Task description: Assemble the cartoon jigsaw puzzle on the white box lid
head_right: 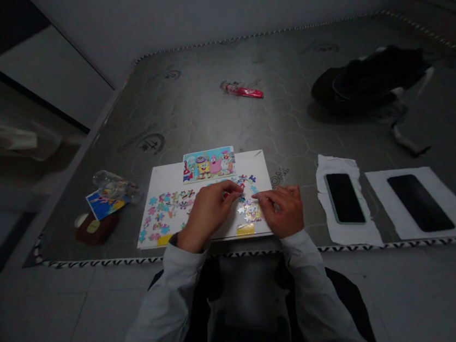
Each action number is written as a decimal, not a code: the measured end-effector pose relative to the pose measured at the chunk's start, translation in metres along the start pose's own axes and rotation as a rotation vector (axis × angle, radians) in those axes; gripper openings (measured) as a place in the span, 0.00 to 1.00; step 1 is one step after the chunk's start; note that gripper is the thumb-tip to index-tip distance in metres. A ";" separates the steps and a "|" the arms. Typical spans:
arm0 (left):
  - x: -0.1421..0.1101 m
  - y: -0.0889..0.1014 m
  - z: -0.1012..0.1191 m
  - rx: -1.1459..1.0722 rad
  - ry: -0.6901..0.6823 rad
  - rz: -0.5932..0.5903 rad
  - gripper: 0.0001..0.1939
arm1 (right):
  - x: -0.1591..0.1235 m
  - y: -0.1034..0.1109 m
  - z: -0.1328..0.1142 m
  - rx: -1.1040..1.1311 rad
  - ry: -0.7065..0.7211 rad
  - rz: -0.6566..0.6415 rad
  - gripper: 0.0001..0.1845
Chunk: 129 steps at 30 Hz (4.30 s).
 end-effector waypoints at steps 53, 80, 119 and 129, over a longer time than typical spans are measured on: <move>-0.001 -0.014 0.007 0.150 -0.006 -0.121 0.02 | -0.013 -0.010 -0.002 0.019 0.095 -0.236 0.21; -0.008 0.007 -0.001 0.409 0.157 -0.026 0.09 | -0.014 -0.010 -0.002 0.069 0.081 -0.228 0.19; -0.001 -0.015 0.006 0.157 0.035 -0.117 0.09 | -0.012 -0.009 -0.003 0.079 0.088 -0.217 0.20; -0.004 -0.015 0.010 0.249 0.057 -0.083 0.07 | -0.013 -0.010 -0.001 0.066 0.062 -0.246 0.21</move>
Point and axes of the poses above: each hand's wrist, its own x-axis towards the middle knuckle, its own y-axis out of the back of the hand, z = x × y, the point moved 7 cm from there along x, towards the middle knuckle, and after that the axes turned 5 degrees about y, right-handed, at the moved point
